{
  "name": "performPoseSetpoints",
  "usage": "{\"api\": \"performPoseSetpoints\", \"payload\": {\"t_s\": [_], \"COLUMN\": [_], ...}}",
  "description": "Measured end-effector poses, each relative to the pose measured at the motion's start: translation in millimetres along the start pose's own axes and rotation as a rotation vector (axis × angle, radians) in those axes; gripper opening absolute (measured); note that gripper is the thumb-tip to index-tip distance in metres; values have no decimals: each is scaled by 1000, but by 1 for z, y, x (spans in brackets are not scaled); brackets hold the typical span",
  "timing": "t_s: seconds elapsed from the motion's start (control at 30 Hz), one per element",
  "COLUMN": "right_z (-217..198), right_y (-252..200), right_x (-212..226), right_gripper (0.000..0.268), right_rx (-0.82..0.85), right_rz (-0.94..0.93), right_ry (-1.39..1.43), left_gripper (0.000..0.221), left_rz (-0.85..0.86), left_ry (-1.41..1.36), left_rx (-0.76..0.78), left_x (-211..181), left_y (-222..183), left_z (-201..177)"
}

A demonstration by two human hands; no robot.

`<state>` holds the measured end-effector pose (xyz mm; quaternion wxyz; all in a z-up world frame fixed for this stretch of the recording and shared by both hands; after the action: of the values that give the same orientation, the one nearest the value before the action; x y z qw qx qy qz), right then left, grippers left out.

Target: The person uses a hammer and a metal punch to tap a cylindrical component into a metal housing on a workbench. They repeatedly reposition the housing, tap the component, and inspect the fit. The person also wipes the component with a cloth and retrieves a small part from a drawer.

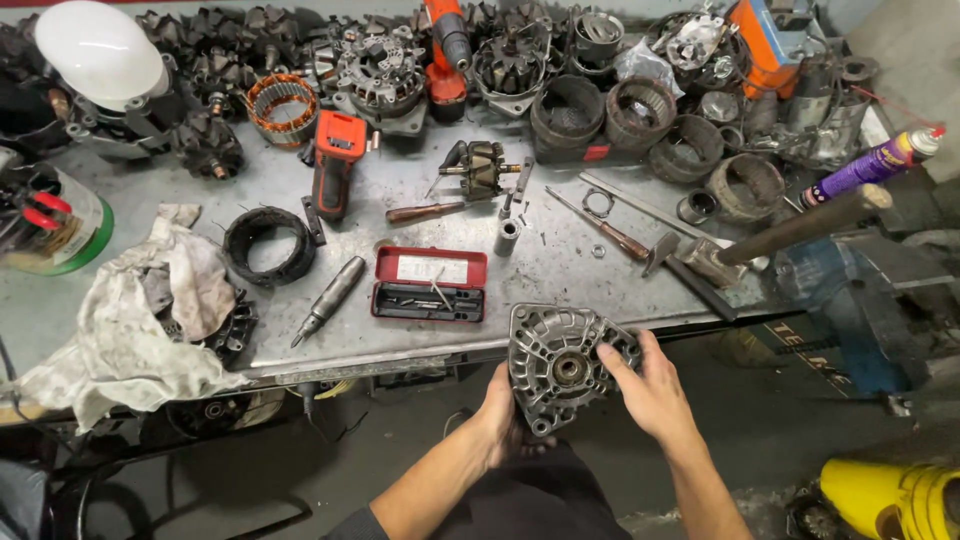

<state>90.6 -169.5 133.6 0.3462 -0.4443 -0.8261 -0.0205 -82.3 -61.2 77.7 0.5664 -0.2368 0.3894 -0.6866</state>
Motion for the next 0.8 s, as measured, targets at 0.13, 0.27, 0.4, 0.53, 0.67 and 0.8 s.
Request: {"api": "performPoseSetpoints", "payload": {"t_s": [0.13, 0.27, 0.4, 0.53, 0.67, 0.8], "right_z": [-5, -5, 0, 4, 6, 2], "right_y": [-7, -12, -13, -8, -5, 7], "right_x": [11, 20, 15, -2, -16, -29], "right_gripper": [75, 72, 57, 55, 59, 55], "right_rx": [0, 6, -59, -58, -36, -63], "right_rz": [73, 69, 9, 4, 11, -55], "right_ry": [4, 41, 48, 7, -1, 54], "left_gripper": [95, 98, 97, 103, 116, 79], "left_rz": [11, 8, 6, -13, 39, 84], "left_ry": [11, 22, 23, 31, 77, 182], "left_rx": [6, 6, -3, -36, 50, 84], "left_x": [-1, 1, 3, 5, 13, 17], "left_y": [-3, -5, -7, -1, 7, 17], "left_z": [1, 3, 6, 4, -1, 0]}}
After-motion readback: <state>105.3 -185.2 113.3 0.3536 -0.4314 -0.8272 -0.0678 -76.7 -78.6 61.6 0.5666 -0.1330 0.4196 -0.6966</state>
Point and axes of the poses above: each hand's wrist, its own y-axis towards the middle knuckle, its own z-axis out of the palm, x = y × z, the point moved 1 cm from there along y, towards the middle knuckle, and after that the axes turned 6 degrees about -y, right-handed, at the moved point
